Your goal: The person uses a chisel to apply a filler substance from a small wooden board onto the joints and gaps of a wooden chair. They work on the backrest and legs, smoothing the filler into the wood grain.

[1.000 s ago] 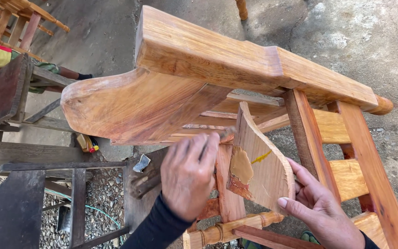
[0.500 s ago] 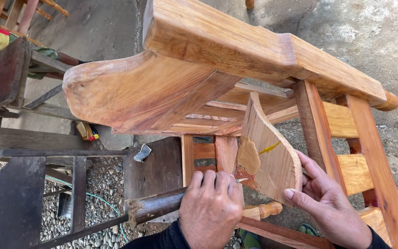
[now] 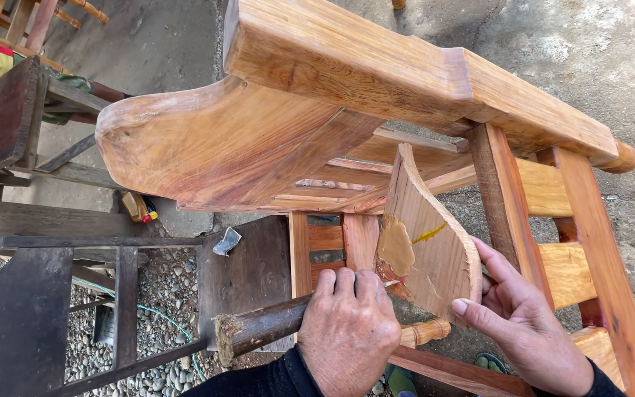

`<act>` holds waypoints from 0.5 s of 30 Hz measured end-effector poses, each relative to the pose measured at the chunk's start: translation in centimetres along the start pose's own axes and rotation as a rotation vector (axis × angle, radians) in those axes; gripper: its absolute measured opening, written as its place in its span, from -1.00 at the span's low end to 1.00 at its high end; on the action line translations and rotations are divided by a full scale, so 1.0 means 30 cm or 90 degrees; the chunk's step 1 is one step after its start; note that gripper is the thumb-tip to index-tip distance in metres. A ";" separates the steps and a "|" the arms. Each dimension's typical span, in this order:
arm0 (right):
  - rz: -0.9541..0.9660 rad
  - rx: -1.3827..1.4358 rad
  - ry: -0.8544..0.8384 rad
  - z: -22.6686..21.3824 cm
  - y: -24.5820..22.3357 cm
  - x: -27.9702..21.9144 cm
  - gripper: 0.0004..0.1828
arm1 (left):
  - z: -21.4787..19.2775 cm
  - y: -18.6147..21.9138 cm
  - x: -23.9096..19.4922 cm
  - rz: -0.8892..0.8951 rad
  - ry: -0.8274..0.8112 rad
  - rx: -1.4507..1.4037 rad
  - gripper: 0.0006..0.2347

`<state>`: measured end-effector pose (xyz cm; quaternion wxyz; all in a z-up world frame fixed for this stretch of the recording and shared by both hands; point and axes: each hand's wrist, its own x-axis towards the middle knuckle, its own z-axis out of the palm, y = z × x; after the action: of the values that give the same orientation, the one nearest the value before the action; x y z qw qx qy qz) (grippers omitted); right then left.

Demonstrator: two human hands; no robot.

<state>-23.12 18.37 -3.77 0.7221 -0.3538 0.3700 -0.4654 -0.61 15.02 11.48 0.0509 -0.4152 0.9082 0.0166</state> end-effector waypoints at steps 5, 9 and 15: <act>0.065 -0.034 0.048 0.038 -0.054 0.012 -0.03 | 0.007 0.021 0.012 -0.006 -0.028 0.012 -0.79; -0.013 -0.053 -0.002 0.010 -0.011 0.007 -0.03 | 0.027 0.058 0.027 -0.018 -0.050 0.046 -0.79; 0.080 -0.069 0.069 0.068 -0.079 0.023 -0.05 | 0.040 0.093 0.024 -0.051 -0.064 -0.002 -0.58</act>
<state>-22.15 17.32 -0.91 0.7086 -0.3428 0.4544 -0.4170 -3.07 16.39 10.17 0.0965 -0.4500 0.8870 0.0372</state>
